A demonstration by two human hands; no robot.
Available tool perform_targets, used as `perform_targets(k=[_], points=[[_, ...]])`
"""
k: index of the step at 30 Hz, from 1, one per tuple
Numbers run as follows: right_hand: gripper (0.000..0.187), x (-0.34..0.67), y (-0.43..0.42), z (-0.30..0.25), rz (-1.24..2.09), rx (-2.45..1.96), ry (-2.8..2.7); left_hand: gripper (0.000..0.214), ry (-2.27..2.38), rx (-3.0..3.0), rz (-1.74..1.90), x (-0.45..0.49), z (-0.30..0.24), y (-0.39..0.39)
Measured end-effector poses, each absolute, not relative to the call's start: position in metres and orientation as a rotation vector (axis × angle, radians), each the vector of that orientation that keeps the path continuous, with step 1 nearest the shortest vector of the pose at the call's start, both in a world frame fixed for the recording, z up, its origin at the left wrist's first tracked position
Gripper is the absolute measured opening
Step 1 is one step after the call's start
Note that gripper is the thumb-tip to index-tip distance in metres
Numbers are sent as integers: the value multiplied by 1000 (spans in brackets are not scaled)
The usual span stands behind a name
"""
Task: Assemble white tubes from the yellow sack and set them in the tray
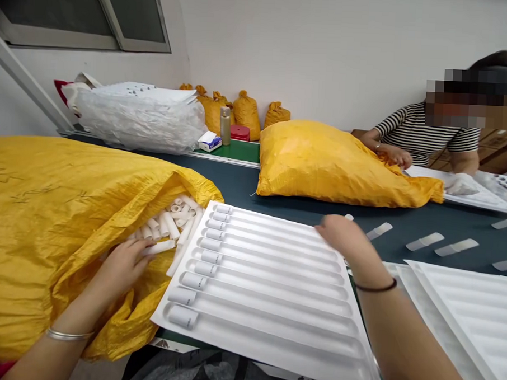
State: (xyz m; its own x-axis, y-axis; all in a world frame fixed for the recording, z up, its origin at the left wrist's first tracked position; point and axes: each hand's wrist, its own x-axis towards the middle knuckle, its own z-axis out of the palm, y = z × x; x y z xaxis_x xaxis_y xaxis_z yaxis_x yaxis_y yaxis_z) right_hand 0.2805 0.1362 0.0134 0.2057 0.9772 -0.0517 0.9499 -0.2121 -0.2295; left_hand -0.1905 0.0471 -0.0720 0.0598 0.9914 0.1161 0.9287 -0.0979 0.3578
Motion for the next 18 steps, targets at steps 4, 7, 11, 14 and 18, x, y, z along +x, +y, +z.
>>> perform_targets(k=[4, 7, 11, 14, 18], points=[[26, 163, 65, -2, 567, -1118, -2661, 27, 1756, 2137, 1003, -163, -47, 41], [24, 96, 16, -26, 408, -567, -2949, 22, 1628, 2135, 1188, -144, -34, 36], [10, 65, -12, -52, 142, -629, -3122, 21, 1511, 1991, 1370, -131, -29, 29], [13, 67, -16, -56, 136, -766, -3066, 26, 1396, 1634, 1549, -127, -29, 24], [21, 78, -6, -38, 531, -999, -2723, 75, 1187, 1188, 1645, -122, -24, 17]])
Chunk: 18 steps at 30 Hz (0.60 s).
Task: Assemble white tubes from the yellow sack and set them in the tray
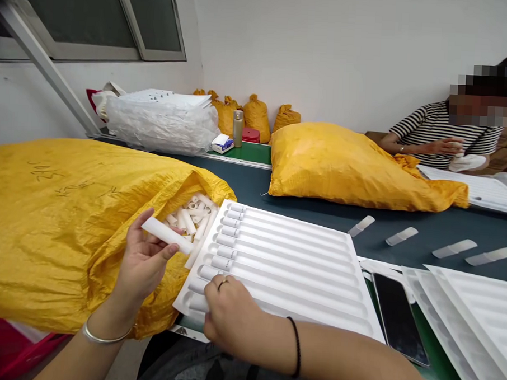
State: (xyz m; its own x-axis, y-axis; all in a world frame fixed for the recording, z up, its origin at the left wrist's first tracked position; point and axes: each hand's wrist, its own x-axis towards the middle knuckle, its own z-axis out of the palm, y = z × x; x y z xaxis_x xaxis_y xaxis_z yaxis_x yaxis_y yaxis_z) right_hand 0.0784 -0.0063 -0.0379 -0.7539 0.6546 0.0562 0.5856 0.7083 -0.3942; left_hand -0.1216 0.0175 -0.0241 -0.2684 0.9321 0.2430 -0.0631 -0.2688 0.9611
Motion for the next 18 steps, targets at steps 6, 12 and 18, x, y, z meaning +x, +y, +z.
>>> perform_targets(k=[6, 12, 18], points=[[19, 96, 21, -4, 1397, -889, -1694, 50, 1010, 901, 1528, -111, -19, 12], [27, 125, 37, 11, 698, -864, -1917, 37, 1149, 1147, 1425, -114, -23, 7], [38, 148, 56, 29, 285, -569, -2314, 35, 1245, 1341, 1218, -122, -14, 1]])
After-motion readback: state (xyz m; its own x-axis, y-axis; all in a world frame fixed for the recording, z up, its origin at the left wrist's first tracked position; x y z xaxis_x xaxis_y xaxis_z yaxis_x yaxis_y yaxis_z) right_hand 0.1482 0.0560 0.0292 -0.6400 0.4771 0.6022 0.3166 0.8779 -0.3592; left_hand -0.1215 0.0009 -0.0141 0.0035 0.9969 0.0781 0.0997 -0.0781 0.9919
